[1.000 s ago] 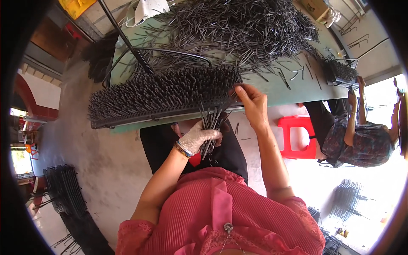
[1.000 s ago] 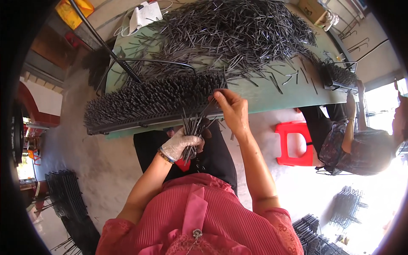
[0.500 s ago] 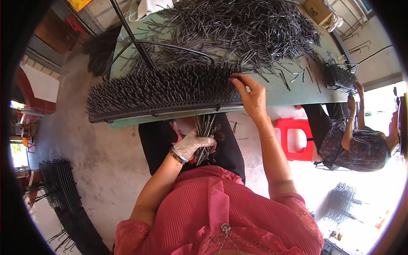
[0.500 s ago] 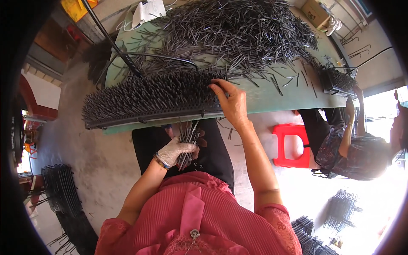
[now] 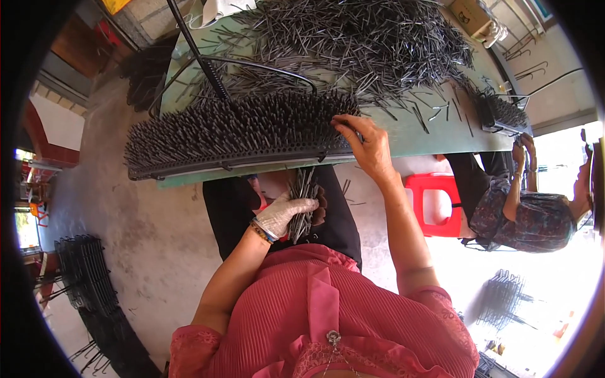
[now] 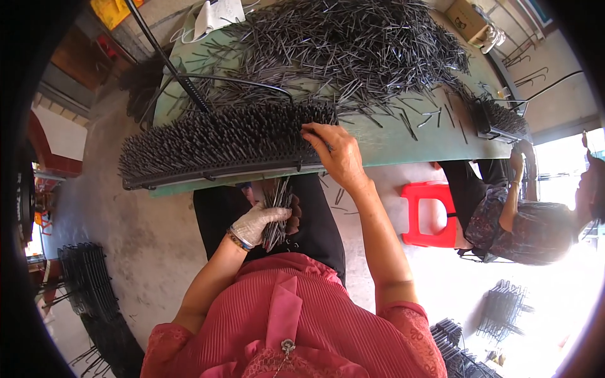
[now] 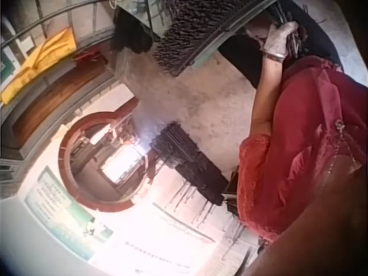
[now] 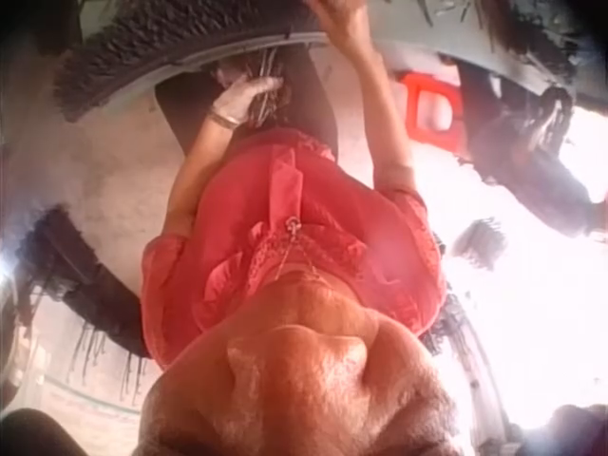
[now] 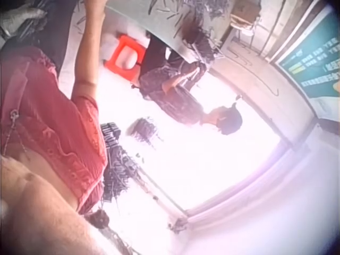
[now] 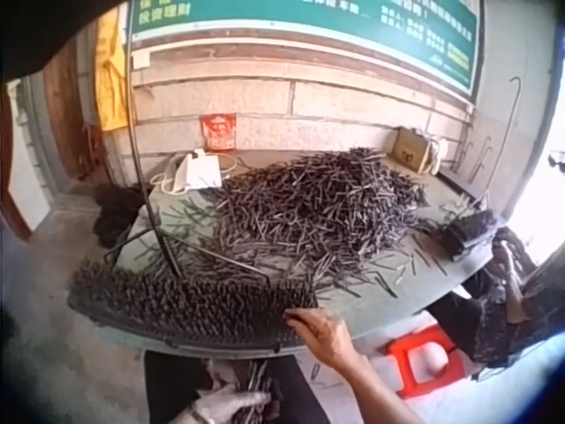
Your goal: Sorting and inserting metal wires into a brush head base.
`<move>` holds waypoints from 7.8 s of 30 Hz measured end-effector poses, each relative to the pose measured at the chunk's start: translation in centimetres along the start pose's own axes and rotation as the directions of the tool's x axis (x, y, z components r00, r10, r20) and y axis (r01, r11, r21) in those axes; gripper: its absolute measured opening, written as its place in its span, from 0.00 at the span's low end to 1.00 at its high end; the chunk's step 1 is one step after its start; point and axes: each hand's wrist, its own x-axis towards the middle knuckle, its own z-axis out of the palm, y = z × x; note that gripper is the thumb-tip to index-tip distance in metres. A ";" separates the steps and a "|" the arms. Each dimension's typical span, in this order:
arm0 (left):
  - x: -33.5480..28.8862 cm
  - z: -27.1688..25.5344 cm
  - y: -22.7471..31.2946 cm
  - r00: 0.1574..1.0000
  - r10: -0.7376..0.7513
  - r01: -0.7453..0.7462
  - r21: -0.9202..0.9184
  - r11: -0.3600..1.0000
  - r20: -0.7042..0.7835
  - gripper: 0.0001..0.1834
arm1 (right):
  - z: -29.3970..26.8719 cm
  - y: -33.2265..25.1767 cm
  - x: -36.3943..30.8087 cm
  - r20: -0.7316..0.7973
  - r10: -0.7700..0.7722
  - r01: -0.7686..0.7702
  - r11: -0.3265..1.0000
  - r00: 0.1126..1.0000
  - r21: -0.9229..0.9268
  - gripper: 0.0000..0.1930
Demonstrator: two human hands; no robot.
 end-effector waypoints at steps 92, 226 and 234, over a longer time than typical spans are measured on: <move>-1.5 0.9 2.4 0.992 0.027 -0.057 0.246 0.968 0.124 0.26 | 3.1 -3.4 -4.2 0.473 0.445 -0.646 0.597 0.760 0.476 0.16; -2.8 -2.4 2.4 0.992 0.126 -0.123 0.094 0.988 -0.030 0.19 | 6.6 -3.8 -0.3 -0.143 0.031 -0.035 0.999 0.989 -0.025 0.09; -3.7 -1.0 3.4 0.981 0.154 -0.148 0.064 0.987 -0.118 0.17 | 7.0 -3.4 -0.2 -0.184 -0.093 0.071 0.990 0.979 -0.125 0.11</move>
